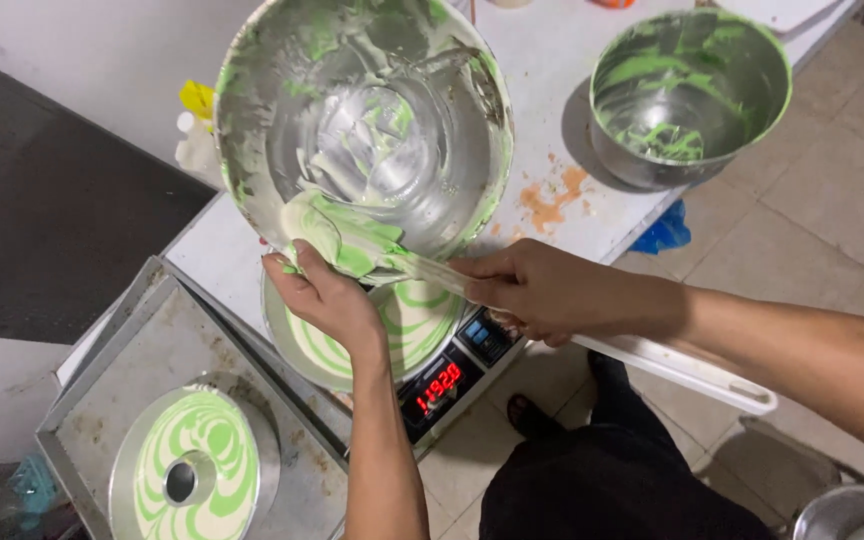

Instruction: The person pours green and white cake batter from metal mixing bowls into two round cake pans using a spatula. They alternate between the bowls to create a marbled pattern in the pans, which are placed on a digital scale.

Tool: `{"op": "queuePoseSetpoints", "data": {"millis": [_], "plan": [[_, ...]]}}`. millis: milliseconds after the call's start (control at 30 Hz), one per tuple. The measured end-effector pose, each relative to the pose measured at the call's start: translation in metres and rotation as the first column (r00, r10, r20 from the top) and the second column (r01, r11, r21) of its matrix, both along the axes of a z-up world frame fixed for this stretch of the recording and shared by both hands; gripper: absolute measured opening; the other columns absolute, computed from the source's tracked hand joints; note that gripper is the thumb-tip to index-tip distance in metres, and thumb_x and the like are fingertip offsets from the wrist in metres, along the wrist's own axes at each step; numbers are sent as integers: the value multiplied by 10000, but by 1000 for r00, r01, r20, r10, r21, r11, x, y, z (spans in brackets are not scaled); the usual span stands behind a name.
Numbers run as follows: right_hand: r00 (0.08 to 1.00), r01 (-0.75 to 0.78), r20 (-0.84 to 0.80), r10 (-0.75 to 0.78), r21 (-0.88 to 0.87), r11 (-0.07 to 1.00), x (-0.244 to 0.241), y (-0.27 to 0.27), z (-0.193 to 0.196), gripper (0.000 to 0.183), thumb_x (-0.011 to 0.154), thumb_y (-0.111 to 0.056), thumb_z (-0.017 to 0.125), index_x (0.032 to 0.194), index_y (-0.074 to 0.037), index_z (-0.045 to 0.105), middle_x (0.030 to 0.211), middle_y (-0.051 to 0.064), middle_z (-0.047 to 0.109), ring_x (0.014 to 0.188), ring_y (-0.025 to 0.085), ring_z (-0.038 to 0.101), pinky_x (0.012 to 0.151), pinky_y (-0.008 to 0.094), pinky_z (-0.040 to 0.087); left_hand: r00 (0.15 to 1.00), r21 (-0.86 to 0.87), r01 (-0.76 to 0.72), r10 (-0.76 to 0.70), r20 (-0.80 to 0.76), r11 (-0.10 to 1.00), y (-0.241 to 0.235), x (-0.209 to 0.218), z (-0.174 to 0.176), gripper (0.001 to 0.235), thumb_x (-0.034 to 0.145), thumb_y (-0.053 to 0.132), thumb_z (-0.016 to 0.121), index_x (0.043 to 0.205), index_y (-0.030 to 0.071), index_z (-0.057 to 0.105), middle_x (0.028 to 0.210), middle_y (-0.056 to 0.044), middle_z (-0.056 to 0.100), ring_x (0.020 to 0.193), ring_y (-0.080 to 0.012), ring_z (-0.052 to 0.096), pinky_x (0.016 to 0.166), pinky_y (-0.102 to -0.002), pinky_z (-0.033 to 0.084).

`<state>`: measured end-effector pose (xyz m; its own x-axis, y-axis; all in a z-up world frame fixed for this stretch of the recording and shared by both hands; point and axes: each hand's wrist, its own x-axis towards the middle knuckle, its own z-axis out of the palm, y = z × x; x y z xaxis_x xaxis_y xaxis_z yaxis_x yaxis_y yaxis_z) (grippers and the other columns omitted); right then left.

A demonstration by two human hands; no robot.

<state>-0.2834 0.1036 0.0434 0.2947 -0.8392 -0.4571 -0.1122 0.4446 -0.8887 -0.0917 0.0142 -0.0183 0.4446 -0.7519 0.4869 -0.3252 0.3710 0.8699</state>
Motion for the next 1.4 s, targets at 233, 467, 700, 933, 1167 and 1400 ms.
{"op": "queuePoseSetpoints", "data": {"millis": [233, 467, 700, 933, 1167, 1400], "plan": [[988, 52, 142, -66, 101, 994, -40, -16, 5, 504, 1044, -219, 525, 1540, -133, 498, 615, 69, 422, 391, 111, 374, 316, 224, 248, 1000, 18, -12, 12, -12, 1000, -17, -22, -20, 266, 1084, 186, 555, 862, 85, 448, 800, -50, 452, 847, -132, 401, 917, -356, 409], [971, 148, 182, -152, 38, 988, -74, -31, -34, 465, 1034, -218, 554, 1499, -200, 572, 599, 59, 428, 379, 109, 344, 300, 235, 254, 999, 88, -35, 35, 1, 995, -9, -88, -13, 235, 1041, 134, 554, 859, 47, 433, 766, -144, 434, 848, -161, 431, 867, -377, 432], [881, 438, 45, -471, -459, 774, -158, -36, -40, 346, 958, -216, 723, 1299, -158, 723, 602, 136, 619, 469, 165, 522, 356, 294, 397, 996, 336, 26, 3, -84, 941, -27, -136, -56, 231, 995, 199, 573, 822, 106, 452, 673, -114, 500, 665, -215, 505, 754, -383, 471], [689, 93, -599, -409, -486, 869, -306, 32, 52, 467, 1004, -186, 620, 1470, -213, 640, 709, 51, 666, 492, 125, 438, 429, 278, 348, 951, 597, 308, -243, -190, 741, -39, -209, -31, 118, 962, 217, 521, 983, 114, 575, 922, -89, 590, 740, -191, 548, 520, -355, 520], [575, 43, -761, -302, -340, 939, -356, 57, 39, 466, 950, -222, 661, 1414, -247, 688, 575, 87, 717, 360, 169, 405, 355, 312, 320, 856, 677, 509, -395, -333, 532, -26, -278, -33, 313, 981, 162, 435, 1233, 21, 556, 726, -60, 528, 517, -150, 510, 417, -362, 573], [581, 95, -781, -229, -215, 972, -376, 39, 21, 481, 957, -190, 681, 1432, -257, 710, 699, 102, 696, 509, 189, 416, 476, 336, 350, 849, 456, 356, -486, 208, 816, -38, -298, -130, 139, 854, -17, 470, 922, 11, 588, 807, -154, 606, 668, -311, 597, 564, -419, 495]]}}
